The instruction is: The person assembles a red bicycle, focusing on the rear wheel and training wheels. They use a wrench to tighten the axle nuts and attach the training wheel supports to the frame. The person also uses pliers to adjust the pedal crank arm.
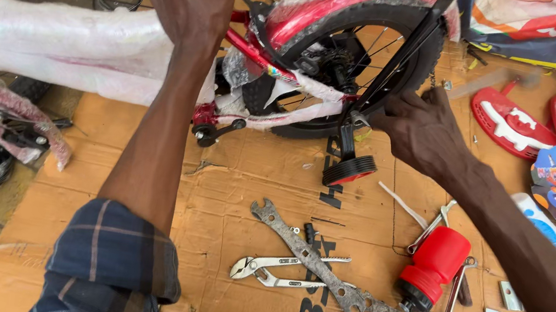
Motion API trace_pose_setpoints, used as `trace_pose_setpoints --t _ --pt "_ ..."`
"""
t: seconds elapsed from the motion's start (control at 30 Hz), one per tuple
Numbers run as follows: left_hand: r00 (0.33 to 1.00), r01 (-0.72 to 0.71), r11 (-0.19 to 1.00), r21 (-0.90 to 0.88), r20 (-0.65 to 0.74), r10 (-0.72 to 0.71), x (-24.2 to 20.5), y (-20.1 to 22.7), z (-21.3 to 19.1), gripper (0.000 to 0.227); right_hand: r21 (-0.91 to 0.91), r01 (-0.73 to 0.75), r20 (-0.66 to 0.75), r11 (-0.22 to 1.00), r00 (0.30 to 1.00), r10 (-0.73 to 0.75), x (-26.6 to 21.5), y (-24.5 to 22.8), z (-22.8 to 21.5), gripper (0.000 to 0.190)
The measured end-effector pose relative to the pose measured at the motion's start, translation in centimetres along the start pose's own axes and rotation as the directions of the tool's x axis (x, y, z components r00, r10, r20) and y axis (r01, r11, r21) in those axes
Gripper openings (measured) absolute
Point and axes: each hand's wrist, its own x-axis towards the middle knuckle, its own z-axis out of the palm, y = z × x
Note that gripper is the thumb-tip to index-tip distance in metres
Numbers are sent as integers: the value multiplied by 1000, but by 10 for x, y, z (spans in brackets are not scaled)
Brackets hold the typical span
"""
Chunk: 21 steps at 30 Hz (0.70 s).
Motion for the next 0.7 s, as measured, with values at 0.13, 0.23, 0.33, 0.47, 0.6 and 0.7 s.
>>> trace_pose_setpoints --t 0.13,0.23,0.33,0.47,0.6,0.7 --pt "999 -32 999 -11 -6 31 0 1 2 32 -342 225 120 912 974 -195 15 -19 -4 10" --pt "999 22 999 -44 36 -21 -1 1 -1 33 -395 157 172 905 981 -95 21 -16 -1 12" --pt "999 -46 999 4 -1 46 -1 -2 -1 32 -358 166 -44 919 980 -194 25 1 -7 19" --pt "998 38 999 35 45 -39 -1 -11 8 36 -641 59 301 765 936 180 40 59 -49 23" --pt "1000 -12 1000 -27 22 12 -8 -19 6 34 -626 61 355 777 910 215 39 66 -47 25" --pt "993 -121 990 -65 -21 120 -1 -25 15 34 -531 -91 360 842 876 322 18 100 3 28"
